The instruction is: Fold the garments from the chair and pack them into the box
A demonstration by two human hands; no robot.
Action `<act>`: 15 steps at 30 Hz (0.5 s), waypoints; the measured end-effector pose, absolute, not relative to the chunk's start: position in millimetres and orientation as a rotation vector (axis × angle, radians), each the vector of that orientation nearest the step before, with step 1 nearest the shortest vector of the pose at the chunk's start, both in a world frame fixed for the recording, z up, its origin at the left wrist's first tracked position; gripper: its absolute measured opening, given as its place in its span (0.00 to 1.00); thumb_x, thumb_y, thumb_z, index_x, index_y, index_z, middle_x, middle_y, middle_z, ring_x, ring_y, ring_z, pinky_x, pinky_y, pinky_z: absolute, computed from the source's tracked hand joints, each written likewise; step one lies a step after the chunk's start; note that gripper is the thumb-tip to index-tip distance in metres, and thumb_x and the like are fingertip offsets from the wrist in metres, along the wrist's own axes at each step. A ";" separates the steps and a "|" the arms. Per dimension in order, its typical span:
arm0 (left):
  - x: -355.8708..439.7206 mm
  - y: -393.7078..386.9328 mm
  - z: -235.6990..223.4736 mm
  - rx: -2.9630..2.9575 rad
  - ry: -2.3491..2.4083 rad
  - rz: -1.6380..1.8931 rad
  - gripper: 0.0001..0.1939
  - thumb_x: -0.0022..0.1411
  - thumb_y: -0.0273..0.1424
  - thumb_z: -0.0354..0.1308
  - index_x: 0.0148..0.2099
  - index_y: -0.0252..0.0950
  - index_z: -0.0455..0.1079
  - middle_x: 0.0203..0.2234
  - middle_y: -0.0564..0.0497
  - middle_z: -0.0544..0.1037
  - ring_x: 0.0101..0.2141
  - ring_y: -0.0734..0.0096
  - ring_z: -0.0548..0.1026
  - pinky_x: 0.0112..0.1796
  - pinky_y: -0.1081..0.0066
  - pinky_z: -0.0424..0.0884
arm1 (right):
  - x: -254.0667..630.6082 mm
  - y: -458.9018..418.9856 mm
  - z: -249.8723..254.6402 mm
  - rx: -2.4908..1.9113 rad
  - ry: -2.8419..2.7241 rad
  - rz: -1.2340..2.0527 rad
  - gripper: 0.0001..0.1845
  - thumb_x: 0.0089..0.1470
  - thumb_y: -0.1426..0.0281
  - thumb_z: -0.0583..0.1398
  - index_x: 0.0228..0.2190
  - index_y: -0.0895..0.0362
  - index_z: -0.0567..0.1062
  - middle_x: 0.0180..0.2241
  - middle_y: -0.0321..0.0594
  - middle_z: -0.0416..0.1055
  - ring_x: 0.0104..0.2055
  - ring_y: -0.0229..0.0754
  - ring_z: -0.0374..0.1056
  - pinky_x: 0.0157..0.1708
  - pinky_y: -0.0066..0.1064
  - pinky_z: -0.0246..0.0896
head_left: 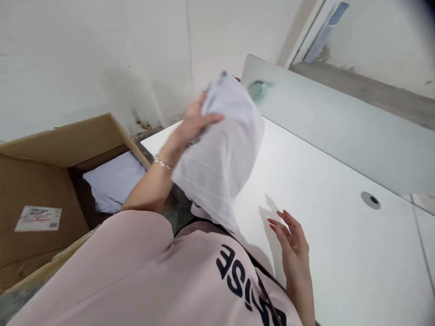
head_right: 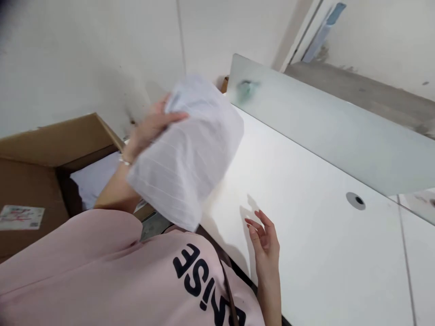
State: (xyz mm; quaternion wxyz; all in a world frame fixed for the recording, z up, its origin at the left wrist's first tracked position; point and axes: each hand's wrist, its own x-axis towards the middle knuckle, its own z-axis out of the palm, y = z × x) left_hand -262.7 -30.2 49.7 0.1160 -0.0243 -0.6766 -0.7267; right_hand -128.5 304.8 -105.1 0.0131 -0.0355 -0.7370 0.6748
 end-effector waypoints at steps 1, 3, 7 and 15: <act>-250.2 -55.9 62.4 -0.020 -1.927 -1.993 0.30 0.60 0.26 0.61 0.63 0.27 0.59 0.52 0.51 0.75 0.59 0.57 0.70 0.62 0.55 0.61 | -129.1 304.6 -106.4 -0.136 -2.312 2.108 0.25 0.57 0.60 0.65 0.55 0.46 0.70 0.61 0.46 0.64 0.51 0.48 0.73 0.53 0.45 0.68; -227.0 -110.1 78.0 0.134 -1.911 -1.668 0.33 0.54 0.30 0.65 0.61 0.31 0.62 0.52 0.56 0.77 0.59 0.61 0.70 0.63 0.59 0.60 | -128.9 306.3 -108.5 -0.192 -2.349 2.107 0.25 0.56 0.59 0.65 0.54 0.47 0.71 0.60 0.46 0.65 0.50 0.48 0.73 0.54 0.45 0.68; -199.1 -207.2 78.9 0.607 -1.891 -1.143 0.47 0.50 0.37 0.65 0.67 0.30 0.47 0.64 0.55 0.65 0.64 0.65 0.62 0.64 0.61 0.57 | -127.7 313.0 -110.7 -0.236 -2.406 2.096 0.27 0.54 0.58 0.66 0.54 0.48 0.72 0.59 0.46 0.67 0.49 0.49 0.74 0.53 0.45 0.68; -160.8 -314.0 16.7 0.916 -1.680 -0.843 0.27 0.51 0.21 0.54 0.53 0.29 0.50 0.53 0.58 0.75 0.53 0.90 0.71 0.56 0.77 0.63 | -135.8 310.9 -110.2 -0.254 -2.439 2.077 0.27 0.53 0.56 0.66 0.53 0.50 0.73 0.57 0.46 0.69 0.49 0.50 0.73 0.56 0.47 0.65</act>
